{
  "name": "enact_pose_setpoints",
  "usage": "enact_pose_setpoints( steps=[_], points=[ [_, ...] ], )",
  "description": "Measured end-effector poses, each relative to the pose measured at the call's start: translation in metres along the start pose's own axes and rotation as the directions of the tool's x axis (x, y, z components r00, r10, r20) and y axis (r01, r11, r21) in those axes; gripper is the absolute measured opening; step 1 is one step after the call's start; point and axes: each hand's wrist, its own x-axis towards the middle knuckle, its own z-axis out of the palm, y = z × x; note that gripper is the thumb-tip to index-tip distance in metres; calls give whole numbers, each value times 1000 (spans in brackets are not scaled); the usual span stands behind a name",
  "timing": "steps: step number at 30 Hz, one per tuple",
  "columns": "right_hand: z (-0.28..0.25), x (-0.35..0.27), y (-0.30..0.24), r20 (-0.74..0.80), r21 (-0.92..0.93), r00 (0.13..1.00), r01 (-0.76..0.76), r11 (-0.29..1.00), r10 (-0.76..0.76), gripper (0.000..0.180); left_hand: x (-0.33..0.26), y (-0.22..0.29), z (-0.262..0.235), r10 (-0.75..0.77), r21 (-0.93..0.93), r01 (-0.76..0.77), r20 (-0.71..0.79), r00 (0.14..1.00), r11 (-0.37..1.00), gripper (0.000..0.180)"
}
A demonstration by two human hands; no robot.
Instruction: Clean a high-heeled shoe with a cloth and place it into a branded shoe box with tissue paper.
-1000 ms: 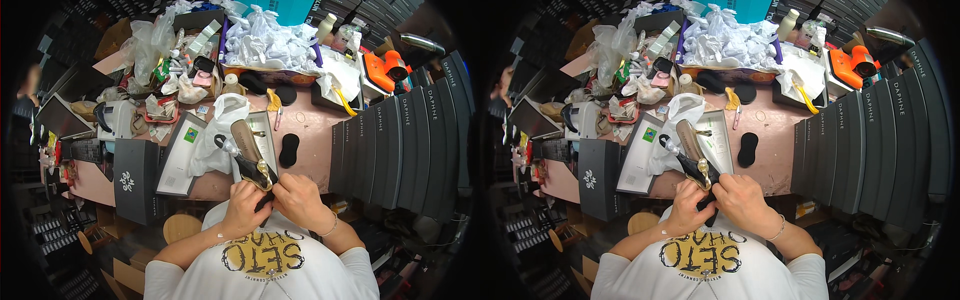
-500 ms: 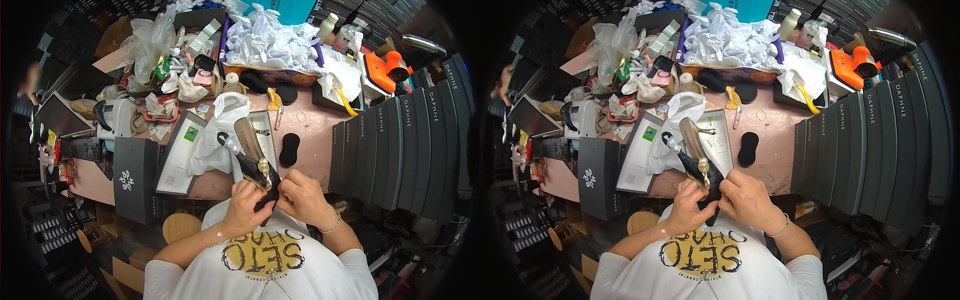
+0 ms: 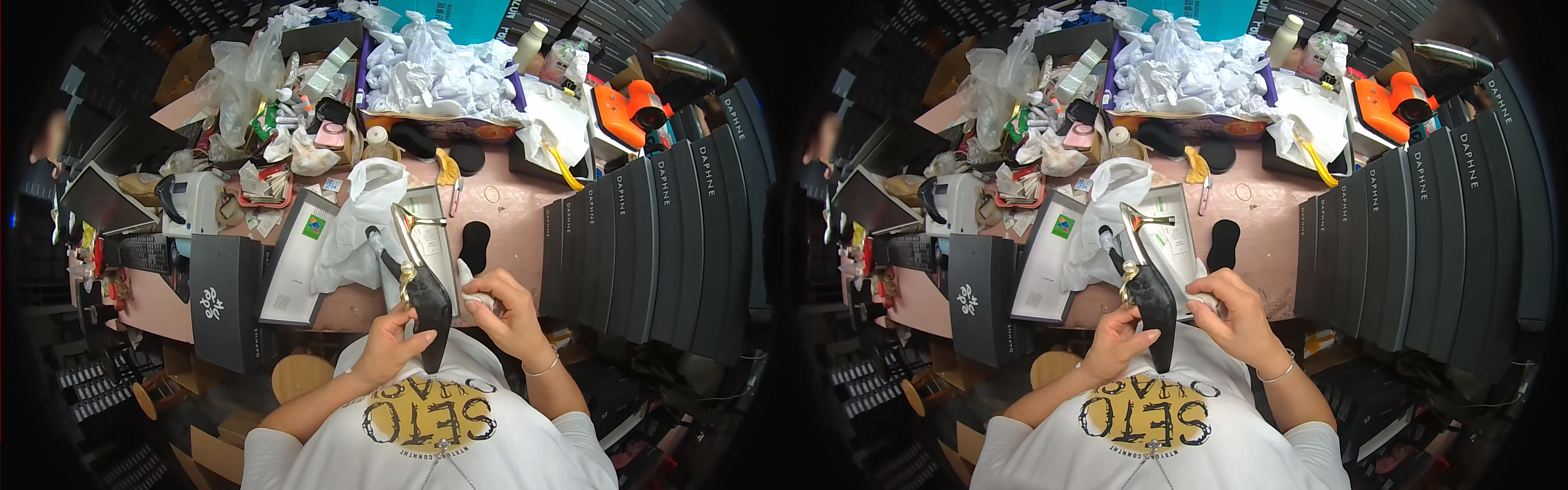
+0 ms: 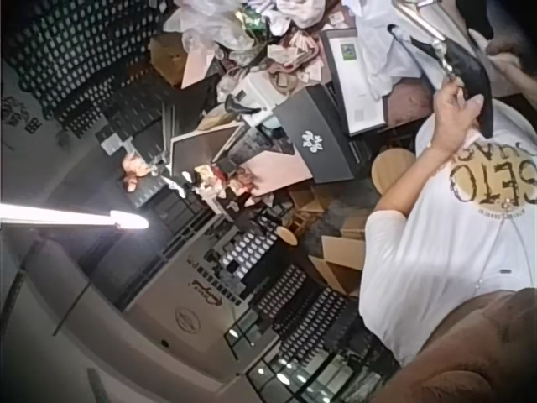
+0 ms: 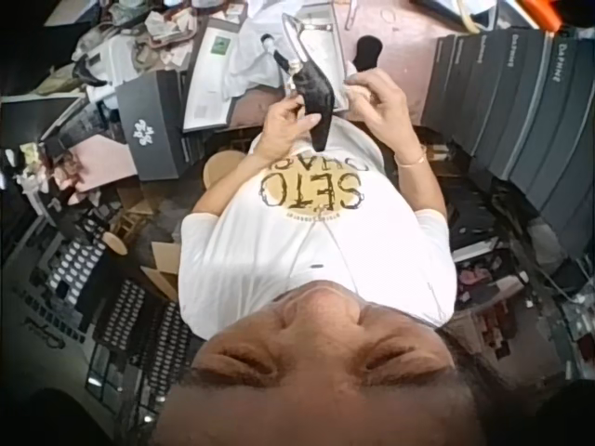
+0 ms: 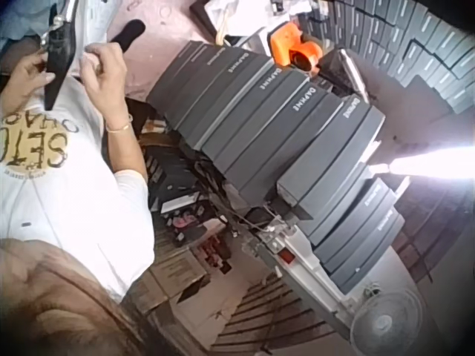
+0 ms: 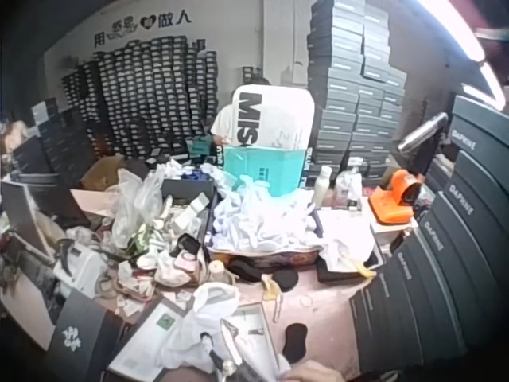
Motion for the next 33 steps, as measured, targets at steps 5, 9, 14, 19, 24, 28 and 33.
enact_pose_setpoints(
  steps=[5,9,14,19,24,28,33],
  points=[
    [19,7,15,-71,280,979,-164,946,191,25,0,2,-1,3,-199,-3,-3,1000,980,18],
    [19,28,21,52,129,987,-161,979,155,23,10,-3,-3,24,-261,-56,-123,992,964,18],
    [18,74,15,53,64,998,-39,997,35,17,29,18,-21,-22,-395,-110,-315,949,912,10],
    [16,135,22,68,-29,996,66,997,-64,21,42,31,-49,116,-278,-266,-459,881,923,6],
    [39,222,50,70,50,997,24,998,-28,24,64,35,-80,278,-33,-351,-541,794,936,7],
    [61,263,65,93,-252,982,185,950,-167,21,78,31,-93,290,4,-341,-536,793,940,9],
    [83,281,90,52,-402,953,294,867,-299,17,97,25,-101,340,159,-302,-501,795,940,16]
  ],
)
